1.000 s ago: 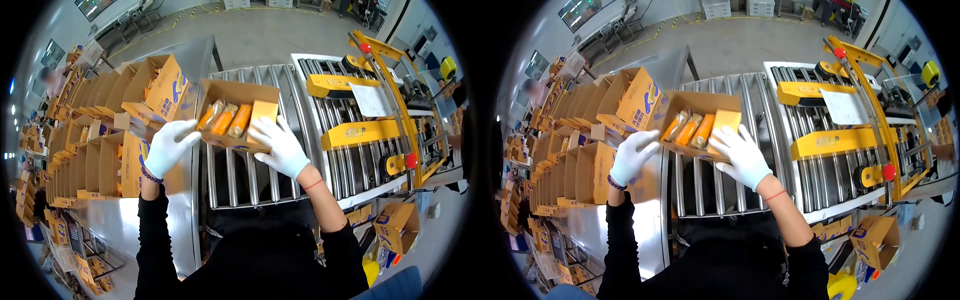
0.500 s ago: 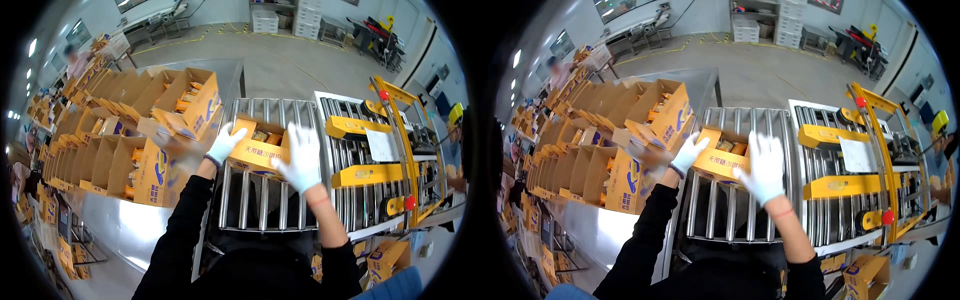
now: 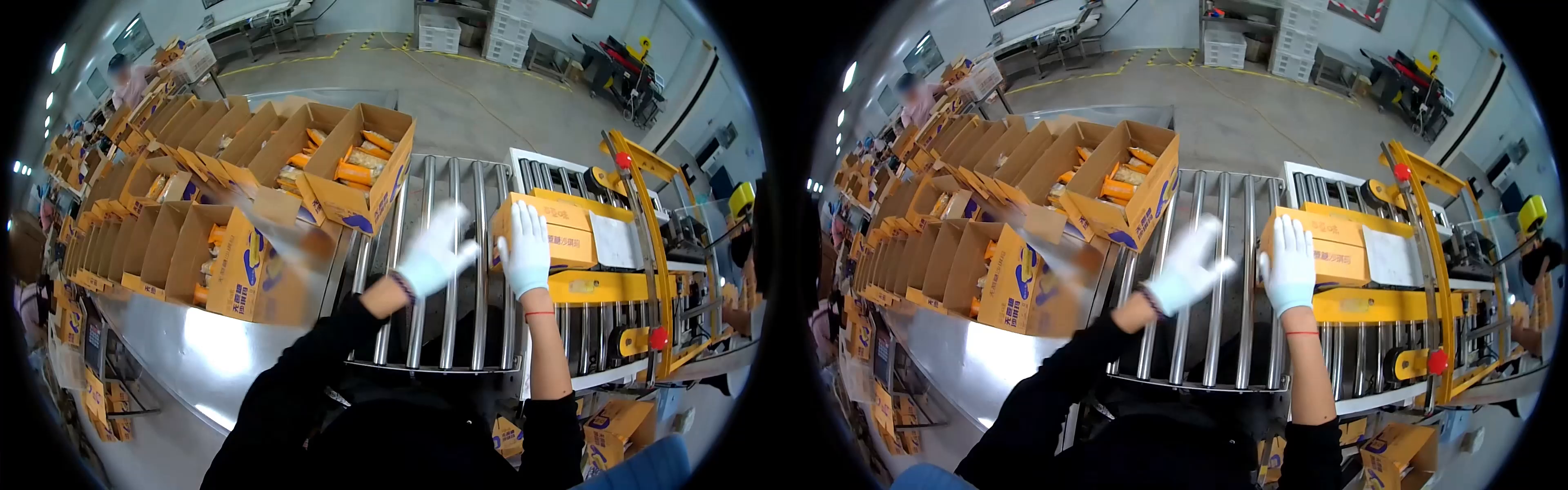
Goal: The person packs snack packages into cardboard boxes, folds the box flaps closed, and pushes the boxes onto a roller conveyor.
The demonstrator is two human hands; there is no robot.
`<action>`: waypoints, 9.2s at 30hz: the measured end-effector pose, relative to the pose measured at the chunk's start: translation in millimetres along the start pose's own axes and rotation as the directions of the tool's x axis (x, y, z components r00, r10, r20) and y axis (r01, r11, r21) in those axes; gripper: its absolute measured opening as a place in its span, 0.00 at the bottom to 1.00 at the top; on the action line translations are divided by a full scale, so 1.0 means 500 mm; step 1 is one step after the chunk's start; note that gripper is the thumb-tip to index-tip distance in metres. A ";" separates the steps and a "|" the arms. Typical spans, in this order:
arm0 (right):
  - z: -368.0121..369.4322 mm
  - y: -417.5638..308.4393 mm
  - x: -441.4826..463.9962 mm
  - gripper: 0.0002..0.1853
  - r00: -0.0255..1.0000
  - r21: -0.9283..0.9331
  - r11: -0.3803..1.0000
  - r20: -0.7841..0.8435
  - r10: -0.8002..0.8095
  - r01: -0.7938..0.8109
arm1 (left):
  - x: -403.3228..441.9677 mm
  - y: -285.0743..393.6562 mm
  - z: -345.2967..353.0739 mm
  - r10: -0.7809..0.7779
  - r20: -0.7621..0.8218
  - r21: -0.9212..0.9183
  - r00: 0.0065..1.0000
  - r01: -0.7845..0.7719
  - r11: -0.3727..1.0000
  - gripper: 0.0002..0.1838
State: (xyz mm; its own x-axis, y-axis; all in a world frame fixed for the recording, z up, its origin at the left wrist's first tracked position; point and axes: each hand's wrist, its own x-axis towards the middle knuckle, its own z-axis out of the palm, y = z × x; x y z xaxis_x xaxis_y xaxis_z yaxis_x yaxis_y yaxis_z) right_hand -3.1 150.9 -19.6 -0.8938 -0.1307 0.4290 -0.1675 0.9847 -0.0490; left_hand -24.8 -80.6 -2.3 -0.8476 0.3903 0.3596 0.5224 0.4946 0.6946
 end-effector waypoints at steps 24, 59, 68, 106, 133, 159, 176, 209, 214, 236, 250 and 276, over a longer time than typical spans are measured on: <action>-0.042 -0.124 0.002 0.24 0.966 0.882 0.406 0.259 0.003 -0.238 | 0.067 -0.160 -0.206 0.416 0.439 0.373 0.797 -0.583 0.722 0.21; 0.022 -0.144 -0.142 0.27 0.917 0.771 0.588 0.381 -0.118 -0.245 | 0.082 -0.164 -0.239 -0.249 0.106 0.537 0.963 0.155 0.829 0.25; -0.082 -0.173 -0.080 0.47 0.992 0.601 0.790 -0.078 -0.099 0.126 | 0.002 -0.074 -0.346 -0.137 0.193 0.045 0.972 0.130 0.990 0.33; 0.003 0.051 -0.044 0.33 0.989 -0.162 0.978 -0.082 0.119 -0.131 | -0.405 -0.165 -0.508 -0.244 -0.586 0.622 0.773 0.621 0.477 0.18; -0.177 -0.255 -0.027 0.37 0.956 0.112 0.949 -0.049 -0.290 0.294 | -0.145 -0.143 -0.171 -0.032 -0.375 0.286 0.926 0.149 0.947 0.28; -0.004 -0.061 0.037 0.49 0.990 0.029 0.991 0.065 -0.129 0.127 | -0.281 -0.085 -0.370 0.112 -0.461 0.678 0.880 0.269 0.684 0.25; -0.125 0.065 -0.064 0.37 0.964 0.038 0.994 0.251 0.089 -0.101 | -0.286 -0.110 -0.421 -0.311 -0.505 0.292 0.805 0.498 0.816 0.23; -0.067 0.033 -0.054 0.65 0.994 0.012 0.999 0.105 0.034 -0.036 | -0.010 -0.034 0.217 -0.503 -0.393 -0.381 0.769 0.362 0.851 0.31; -0.051 0.009 -0.038 0.56 0.995 0.025 1.000 0.100 -0.009 0.006 | 0.092 0.027 0.226 -0.379 0.086 -0.317 0.922 0.386 0.866 0.30; -0.052 -0.128 -0.114 0.36 0.989 0.363 0.921 -0.066 -0.130 0.145 | 0.140 -0.096 -0.224 -0.146 -0.243 0.501 0.959 0.253 0.828 0.35; -0.077 -0.090 0.023 0.39 0.994 0.275 0.956 -0.053 -0.093 0.104 | 0.109 -0.132 -0.082 0.096 0.120 0.503 0.988 -0.144 0.852 0.25; -0.004 0.055 -0.037 0.43 0.996 -0.059 0.995 -0.045 0.073 -0.075 | 0.039 -0.172 -0.323 0.096 -0.396 0.728 0.913 0.248 0.639 0.20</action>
State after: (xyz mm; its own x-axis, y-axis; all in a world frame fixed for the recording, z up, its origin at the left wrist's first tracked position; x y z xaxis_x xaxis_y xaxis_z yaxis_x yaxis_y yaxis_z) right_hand 9.6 180.8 -27.1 -0.8841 -0.0534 0.4642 -0.0748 0.9968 -0.0279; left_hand -101.3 -241.0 45.7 -0.7607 0.0970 0.6418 0.1913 0.9783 0.0790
